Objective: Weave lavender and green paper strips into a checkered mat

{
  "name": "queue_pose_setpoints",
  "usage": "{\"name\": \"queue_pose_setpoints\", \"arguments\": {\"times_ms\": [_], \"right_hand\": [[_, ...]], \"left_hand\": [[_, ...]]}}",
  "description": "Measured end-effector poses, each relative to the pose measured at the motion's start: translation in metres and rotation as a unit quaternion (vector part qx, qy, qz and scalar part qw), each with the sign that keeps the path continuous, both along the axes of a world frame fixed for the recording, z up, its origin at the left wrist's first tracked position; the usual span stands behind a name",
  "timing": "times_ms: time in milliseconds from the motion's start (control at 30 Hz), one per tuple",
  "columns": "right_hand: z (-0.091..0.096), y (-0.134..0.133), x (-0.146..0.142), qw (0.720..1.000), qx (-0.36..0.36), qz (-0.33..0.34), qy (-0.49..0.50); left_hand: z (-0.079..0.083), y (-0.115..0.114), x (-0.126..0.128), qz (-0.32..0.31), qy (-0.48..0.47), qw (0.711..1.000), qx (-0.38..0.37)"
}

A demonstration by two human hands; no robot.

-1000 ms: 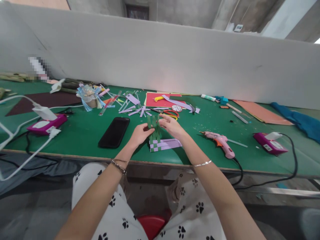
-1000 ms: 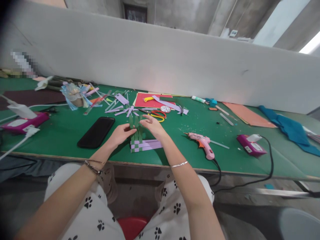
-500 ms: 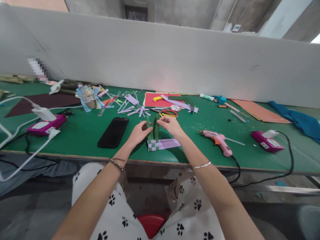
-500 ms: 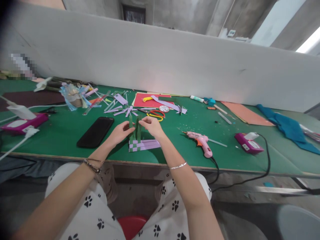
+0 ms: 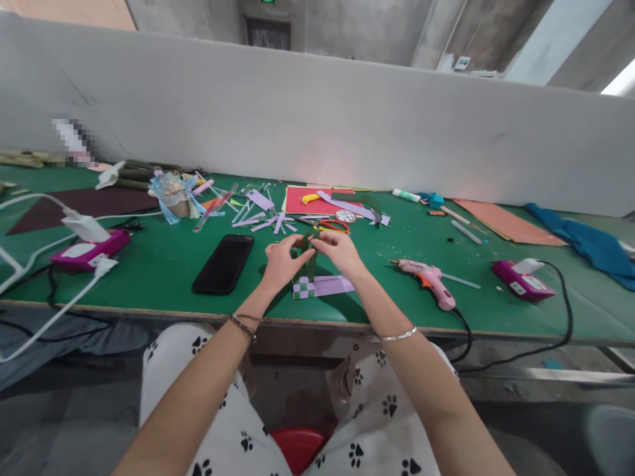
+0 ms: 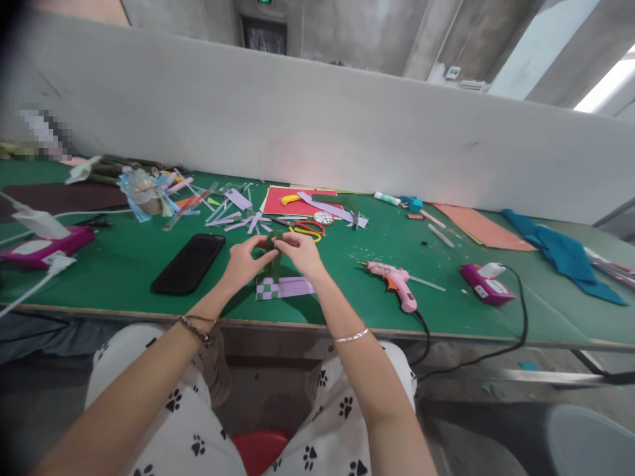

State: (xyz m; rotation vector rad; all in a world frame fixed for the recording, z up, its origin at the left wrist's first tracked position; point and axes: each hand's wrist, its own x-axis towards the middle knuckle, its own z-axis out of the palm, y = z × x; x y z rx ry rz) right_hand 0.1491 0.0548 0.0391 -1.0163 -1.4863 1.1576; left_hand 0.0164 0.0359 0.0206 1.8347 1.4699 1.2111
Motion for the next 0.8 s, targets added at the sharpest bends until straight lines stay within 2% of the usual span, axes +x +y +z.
{"name": "queue_pose_setpoints", "arguments": {"times_ms": [100,167,467,800], "right_hand": [[0.0,0.0,0.001,0.999,0.016,-0.024,-0.018],[0.0,0.001,0.002,0.998,0.02,-0.041,-0.033],[0.003,0.008,0.0,0.992,0.045,-0.086,-0.082],[0.002,0.013,-0.006,0.989,0.064,-0.111,-0.079]], "left_hand": [[-0.002,0.003,0.001,-0.059,-0.044,0.997,-0.021],[-0.005,0.005,0.001,-0.069,-0.047,0.996,-0.028],[-0.01,0.006,-0.003,-0.064,-0.042,0.996,-0.041],[-0.011,0.005,-0.003,-0.05,-0.023,0.998,-0.041]]}}
